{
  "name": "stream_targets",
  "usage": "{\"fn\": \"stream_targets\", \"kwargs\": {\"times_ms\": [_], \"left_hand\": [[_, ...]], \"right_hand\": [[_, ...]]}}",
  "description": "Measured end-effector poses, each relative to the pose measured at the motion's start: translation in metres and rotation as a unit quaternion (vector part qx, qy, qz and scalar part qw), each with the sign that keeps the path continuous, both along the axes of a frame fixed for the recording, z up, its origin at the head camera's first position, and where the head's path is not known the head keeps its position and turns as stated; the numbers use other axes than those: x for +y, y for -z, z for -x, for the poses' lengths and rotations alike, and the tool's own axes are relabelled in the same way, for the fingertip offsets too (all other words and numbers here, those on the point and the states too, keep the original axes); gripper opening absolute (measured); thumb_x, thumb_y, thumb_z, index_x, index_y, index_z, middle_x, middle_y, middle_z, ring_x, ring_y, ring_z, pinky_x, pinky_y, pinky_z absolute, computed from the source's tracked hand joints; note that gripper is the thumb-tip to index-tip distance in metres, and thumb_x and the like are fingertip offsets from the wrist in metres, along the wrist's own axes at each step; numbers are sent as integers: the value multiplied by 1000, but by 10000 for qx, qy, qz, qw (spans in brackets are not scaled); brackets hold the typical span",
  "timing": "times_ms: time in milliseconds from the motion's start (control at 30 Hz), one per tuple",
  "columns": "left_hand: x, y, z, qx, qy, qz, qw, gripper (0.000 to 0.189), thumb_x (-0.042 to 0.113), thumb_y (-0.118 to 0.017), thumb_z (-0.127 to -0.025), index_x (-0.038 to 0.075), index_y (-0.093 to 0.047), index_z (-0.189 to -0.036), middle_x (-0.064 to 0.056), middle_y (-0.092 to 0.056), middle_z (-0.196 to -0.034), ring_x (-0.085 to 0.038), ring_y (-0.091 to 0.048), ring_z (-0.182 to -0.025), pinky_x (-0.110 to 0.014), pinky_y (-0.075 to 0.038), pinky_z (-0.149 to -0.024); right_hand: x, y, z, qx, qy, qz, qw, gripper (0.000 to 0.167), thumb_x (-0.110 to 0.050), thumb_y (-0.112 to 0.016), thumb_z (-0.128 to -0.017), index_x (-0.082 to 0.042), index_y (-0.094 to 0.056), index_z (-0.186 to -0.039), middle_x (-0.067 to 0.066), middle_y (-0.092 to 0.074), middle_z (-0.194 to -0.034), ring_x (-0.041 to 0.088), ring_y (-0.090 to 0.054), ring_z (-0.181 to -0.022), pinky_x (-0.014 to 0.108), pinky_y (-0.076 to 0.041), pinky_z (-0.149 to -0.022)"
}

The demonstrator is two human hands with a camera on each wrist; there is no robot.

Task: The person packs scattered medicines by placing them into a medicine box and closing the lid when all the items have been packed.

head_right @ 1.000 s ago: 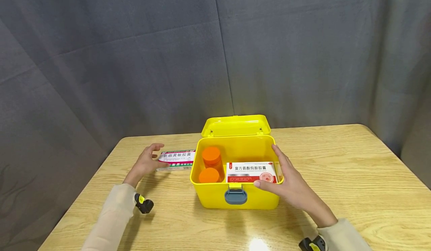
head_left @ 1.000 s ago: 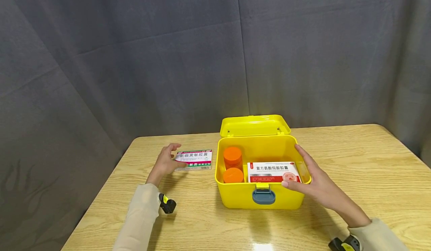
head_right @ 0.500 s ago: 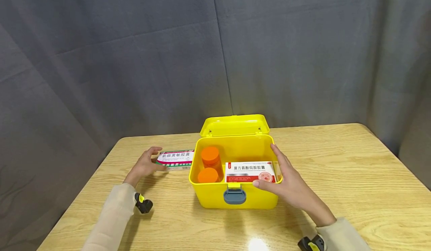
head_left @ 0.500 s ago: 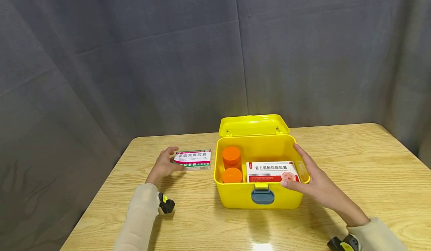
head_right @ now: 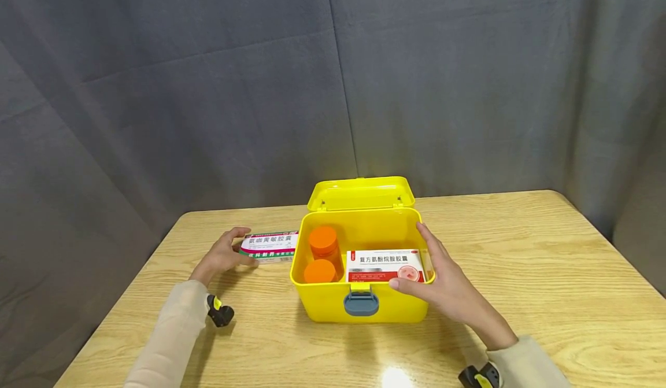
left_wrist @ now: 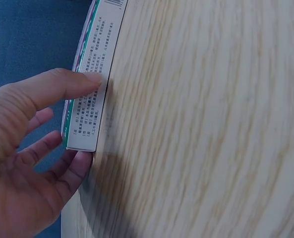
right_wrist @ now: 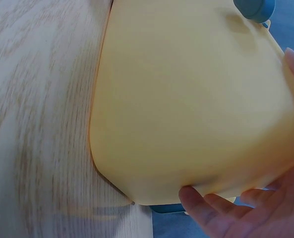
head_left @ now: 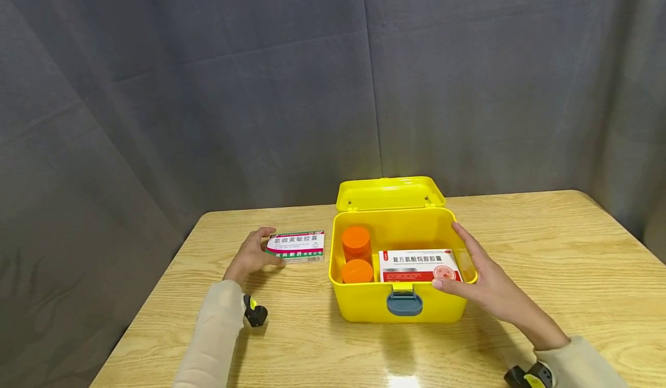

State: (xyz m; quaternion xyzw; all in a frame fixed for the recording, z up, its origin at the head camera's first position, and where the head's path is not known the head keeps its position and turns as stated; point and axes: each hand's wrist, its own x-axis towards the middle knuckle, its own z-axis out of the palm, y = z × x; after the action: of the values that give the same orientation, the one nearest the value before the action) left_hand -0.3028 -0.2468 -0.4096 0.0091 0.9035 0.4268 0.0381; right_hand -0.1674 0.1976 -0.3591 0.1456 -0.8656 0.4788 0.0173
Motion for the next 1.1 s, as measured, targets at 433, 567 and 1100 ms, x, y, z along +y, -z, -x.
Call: {"fn": "stream_targets", "kwargs": {"times_ms": [433, 567, 1100], "left_hand": [[-1, -2, 0, -285, 151, -117, 9994, 79, -4, -82, -71, 6, -45, -141, -20, -32, -144, -38, -43, -126, -52, -34, -104], [-2, 0, 2, -249, 202, -98, 9994, 78, -5, -82, -71, 5, -47, -140, -21, -32, -145, -38, -44, -123, -52, -34, -104], [-6, 5, -1, 127, 168, -104, 9997, 71, -3, -85, -68, 6, -57, -132, -19, -35, -143, -37, -52, -113, -48, -43, -96]], "right_hand": [[0, -1, 0, -30, 15, -12, 10000, 105, -28, -77, -83, -21, -3, -157, 22, -8, -158, 49, -20, -133, 77, -24, -96], [0, 0, 1, -60, 4, 19, 10000, 106, -28, -77, -83, -21, -2, -157, 21, -6, -158, 49, -18, -135, 77, -22, -96], [0, 1, 1, 6, -36, 52, 10000, 105, -26, -77, -83, -21, -3, -157, 21, -7, -158, 49, -17, -136, 77, -21, -96]]}}
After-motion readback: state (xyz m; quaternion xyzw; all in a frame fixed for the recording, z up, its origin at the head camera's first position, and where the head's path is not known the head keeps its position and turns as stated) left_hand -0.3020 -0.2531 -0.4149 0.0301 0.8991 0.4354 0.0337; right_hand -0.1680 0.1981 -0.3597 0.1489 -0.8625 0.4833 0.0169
